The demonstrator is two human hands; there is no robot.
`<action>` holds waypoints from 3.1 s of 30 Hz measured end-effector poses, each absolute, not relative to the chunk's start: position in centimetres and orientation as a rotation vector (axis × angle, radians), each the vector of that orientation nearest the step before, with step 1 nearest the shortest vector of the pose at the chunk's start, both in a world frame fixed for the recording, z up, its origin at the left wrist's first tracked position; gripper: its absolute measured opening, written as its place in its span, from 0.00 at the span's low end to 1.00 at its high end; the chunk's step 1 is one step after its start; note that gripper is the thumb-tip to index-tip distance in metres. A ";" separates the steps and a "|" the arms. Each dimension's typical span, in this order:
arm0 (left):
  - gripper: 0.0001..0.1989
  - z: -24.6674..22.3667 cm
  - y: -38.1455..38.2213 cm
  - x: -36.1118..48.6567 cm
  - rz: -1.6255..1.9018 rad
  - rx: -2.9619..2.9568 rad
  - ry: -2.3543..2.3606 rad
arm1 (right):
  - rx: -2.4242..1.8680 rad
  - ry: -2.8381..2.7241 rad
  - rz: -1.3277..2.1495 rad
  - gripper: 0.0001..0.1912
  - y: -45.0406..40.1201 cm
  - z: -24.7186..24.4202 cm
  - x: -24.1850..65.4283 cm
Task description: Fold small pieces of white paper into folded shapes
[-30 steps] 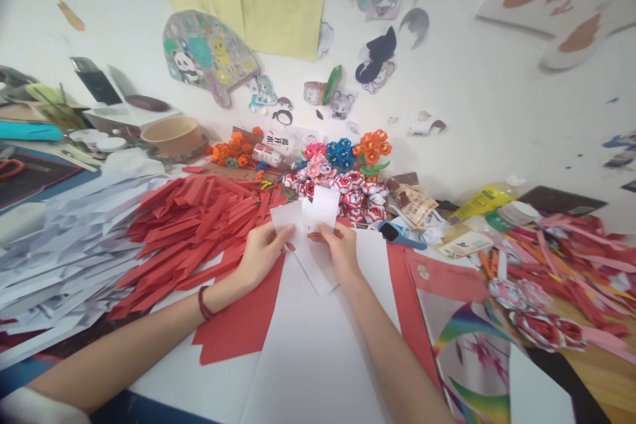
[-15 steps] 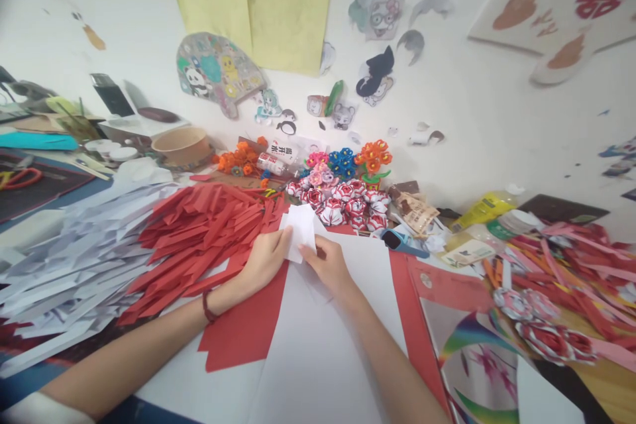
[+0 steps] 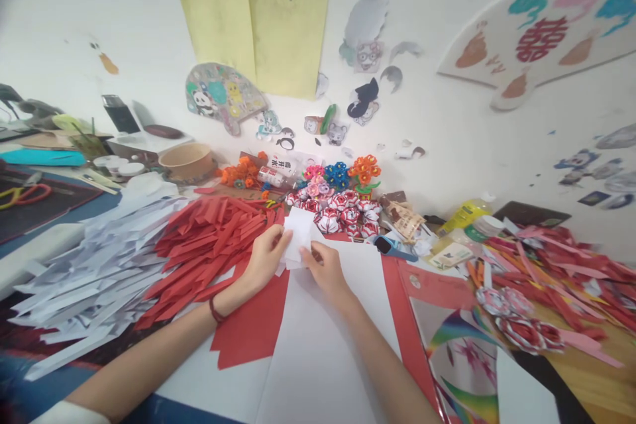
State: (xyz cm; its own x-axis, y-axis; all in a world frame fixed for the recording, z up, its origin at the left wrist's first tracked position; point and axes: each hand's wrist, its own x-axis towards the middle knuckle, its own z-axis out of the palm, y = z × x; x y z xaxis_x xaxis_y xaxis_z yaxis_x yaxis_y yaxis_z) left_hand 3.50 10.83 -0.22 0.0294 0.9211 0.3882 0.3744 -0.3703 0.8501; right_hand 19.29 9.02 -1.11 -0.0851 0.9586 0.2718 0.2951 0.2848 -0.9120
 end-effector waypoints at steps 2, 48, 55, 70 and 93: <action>0.18 0.2 10.9 3.4 1.330 1.794 1.291 | -1.208 -1.574 0.839 0.19 9.1 -0.4 19.1; 0.10 -1.5 8.8 4.5 0.577 2.950 1.584 | -1.780 -1.536 0.443 0.14 8.6 -2.2 24.8; 0.09 -1.6 8.6 4.3 0.581 2.905 1.626 | -1.424 -1.246 0.862 0.22 7.9 -0.7 25.7; 0.32 0.9 7.5 4.7 1.054 2.475 1.190 | -1.121 -1.680 0.534 0.18 4.9 2.9 22.9; 0.19 0.4 9.3 3.7 1.247 1.203 0.876 | -1.175 -1.284 0.904 0.16 6.3 0.5 21.7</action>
